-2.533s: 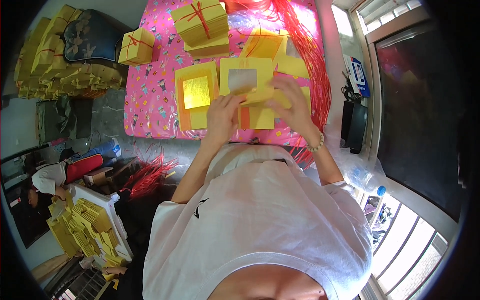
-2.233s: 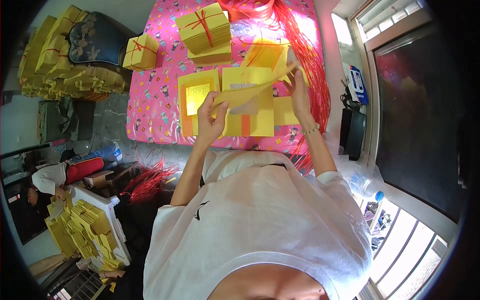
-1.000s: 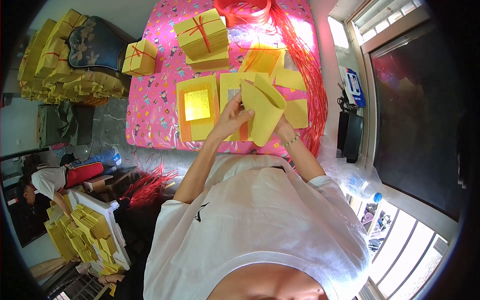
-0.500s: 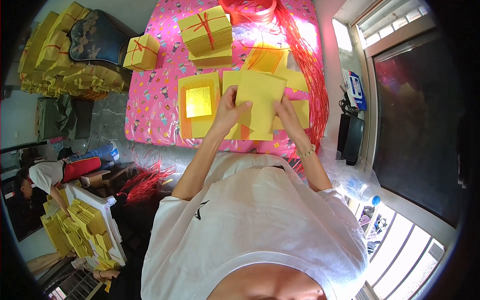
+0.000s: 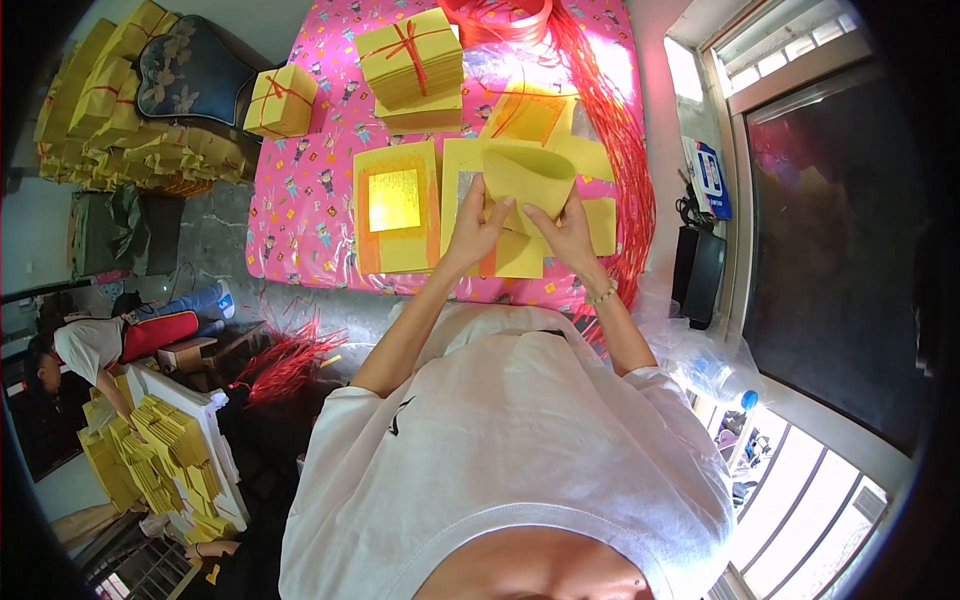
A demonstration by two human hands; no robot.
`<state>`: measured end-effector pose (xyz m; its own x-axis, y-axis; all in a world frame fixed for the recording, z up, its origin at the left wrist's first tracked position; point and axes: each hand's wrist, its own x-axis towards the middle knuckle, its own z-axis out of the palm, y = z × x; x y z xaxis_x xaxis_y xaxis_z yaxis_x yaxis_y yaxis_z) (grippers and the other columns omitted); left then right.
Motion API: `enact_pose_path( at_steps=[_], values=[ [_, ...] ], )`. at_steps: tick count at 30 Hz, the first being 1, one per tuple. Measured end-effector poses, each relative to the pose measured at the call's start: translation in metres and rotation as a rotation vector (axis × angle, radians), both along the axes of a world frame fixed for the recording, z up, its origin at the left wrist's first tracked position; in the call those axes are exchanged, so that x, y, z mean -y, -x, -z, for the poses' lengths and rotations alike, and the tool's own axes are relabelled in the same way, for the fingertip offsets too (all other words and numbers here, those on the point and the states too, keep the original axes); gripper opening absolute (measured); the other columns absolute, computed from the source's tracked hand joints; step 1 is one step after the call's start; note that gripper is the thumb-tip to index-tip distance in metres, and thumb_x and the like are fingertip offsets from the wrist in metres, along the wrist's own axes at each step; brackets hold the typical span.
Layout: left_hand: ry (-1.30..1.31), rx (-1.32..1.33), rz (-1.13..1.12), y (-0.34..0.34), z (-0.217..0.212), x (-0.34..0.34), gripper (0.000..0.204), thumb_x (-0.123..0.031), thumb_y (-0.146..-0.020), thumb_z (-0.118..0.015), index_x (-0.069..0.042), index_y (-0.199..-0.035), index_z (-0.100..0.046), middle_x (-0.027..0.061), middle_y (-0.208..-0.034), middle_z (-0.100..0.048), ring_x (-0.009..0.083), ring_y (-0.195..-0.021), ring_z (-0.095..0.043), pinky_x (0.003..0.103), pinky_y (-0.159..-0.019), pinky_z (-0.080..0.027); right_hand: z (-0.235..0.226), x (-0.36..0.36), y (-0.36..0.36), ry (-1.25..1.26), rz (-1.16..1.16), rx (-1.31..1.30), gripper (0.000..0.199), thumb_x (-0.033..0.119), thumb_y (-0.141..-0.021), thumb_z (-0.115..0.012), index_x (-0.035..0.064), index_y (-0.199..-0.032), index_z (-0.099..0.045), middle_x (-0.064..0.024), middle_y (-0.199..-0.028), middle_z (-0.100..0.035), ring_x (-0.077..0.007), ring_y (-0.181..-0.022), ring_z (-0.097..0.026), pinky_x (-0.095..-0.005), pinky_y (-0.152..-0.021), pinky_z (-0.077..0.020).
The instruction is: Folding and stacking sheets of joss paper with foil centers.
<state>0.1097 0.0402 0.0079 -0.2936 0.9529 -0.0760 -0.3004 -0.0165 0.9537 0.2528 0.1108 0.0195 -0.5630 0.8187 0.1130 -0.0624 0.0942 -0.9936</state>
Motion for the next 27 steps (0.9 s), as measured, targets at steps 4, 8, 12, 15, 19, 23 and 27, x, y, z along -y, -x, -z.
enact_pose_path(
  at_steps=[4, 8, 12, 15, 19, 23, 27],
  values=[
    [-0.098, -0.243, 0.058, 0.013, -0.012, -0.005, 0.036, -0.004, -0.092, -0.055, 0.000, -0.126, -0.042, 0.0066, -0.120, -0.055, 0.0127, -0.108, -0.054, 0.027, -0.093, -0.043, -0.016, -0.005, -0.001, 0.103, -0.035, -0.031, 0.051, 0.003, -0.085, -0.065, 0.0002, -0.129, -0.041, -0.0087, -0.118, -0.056, -0.0143, -0.107, -0.055, -0.0288, -0.091, -0.0465],
    [-0.032, -0.061, 0.072, 0.018, -0.048, -0.006, 0.035, -0.007, -0.092, -0.055, 0.000, -0.124, -0.044, 0.0067, -0.114, -0.058, 0.0120, -0.104, -0.054, 0.027, -0.090, -0.043, -0.037, -0.006, -0.002, 0.268, -0.105, 0.013, 0.042, 0.004, -0.085, -0.065, -0.0006, -0.124, -0.049, -0.0078, -0.113, -0.061, -0.0129, -0.100, -0.059, -0.0271, -0.085, -0.0503],
    [0.104, 0.064, 0.080, 0.019, -0.064, -0.007, 0.035, -0.014, -0.095, -0.052, -0.001, -0.126, -0.043, 0.0071, -0.117, -0.057, 0.0124, -0.105, -0.054, 0.027, -0.089, -0.044, -0.051, -0.003, 0.002, 0.364, -0.115, -0.019, 0.038, 0.009, -0.088, -0.063, -0.0006, -0.123, -0.051, -0.0081, -0.115, -0.061, -0.0121, -0.101, -0.059, -0.0266, -0.086, -0.0493],
    [0.109, 0.129, 0.073, 0.017, -0.064, -0.009, 0.035, -0.016, -0.096, -0.051, -0.001, -0.126, -0.043, 0.0071, -0.117, -0.057, 0.0125, -0.104, -0.055, 0.027, -0.088, -0.045, -0.054, -0.003, 0.003, 0.502, -0.090, -0.024, 0.039, 0.013, -0.090, -0.062, -0.0020, -0.123, -0.051, -0.0089, -0.114, -0.061, -0.0127, -0.101, -0.060, -0.0270, -0.085, -0.0505],
    [0.157, 0.147, 0.074, 0.017, -0.062, -0.012, 0.034, -0.015, -0.096, -0.051, -0.001, -0.126, -0.043, 0.0072, -0.117, -0.057, 0.0122, -0.104, -0.055, 0.027, -0.088, -0.045, -0.052, -0.003, 0.003, 0.604, -0.079, -0.062, 0.038, 0.015, -0.091, -0.061, -0.0031, -0.123, -0.051, -0.0095, -0.114, -0.061, -0.0135, -0.100, -0.060, -0.0274, -0.084, -0.0513],
    [0.158, 0.165, 0.074, 0.016, -0.060, -0.013, 0.033, -0.015, -0.096, -0.050, -0.002, -0.126, -0.044, 0.0068, -0.116, -0.058, 0.0119, -0.104, -0.055, 0.027, -0.088, -0.044, -0.048, -0.004, 0.004, 0.541, -0.063, -0.045, 0.037, 0.014, -0.091, -0.061, -0.0032, -0.122, -0.052, -0.0093, -0.114, -0.061, -0.0133, -0.100, -0.060, -0.0268, -0.083, -0.0512],
    [0.136, 0.130, 0.071, 0.016, -0.056, -0.014, 0.032, -0.014, -0.096, -0.050, -0.002, -0.125, -0.044, 0.0072, -0.114, -0.058, 0.0122, -0.103, -0.055, 0.027, -0.087, -0.044, -0.049, -0.005, 0.003, 0.477, -0.057, -0.021, 0.036, 0.013, -0.090, -0.061, -0.0021, -0.122, -0.052, -0.0091, -0.112, -0.062, -0.0139, -0.098, -0.061, -0.0276, -0.082, -0.0520]
  ],
)
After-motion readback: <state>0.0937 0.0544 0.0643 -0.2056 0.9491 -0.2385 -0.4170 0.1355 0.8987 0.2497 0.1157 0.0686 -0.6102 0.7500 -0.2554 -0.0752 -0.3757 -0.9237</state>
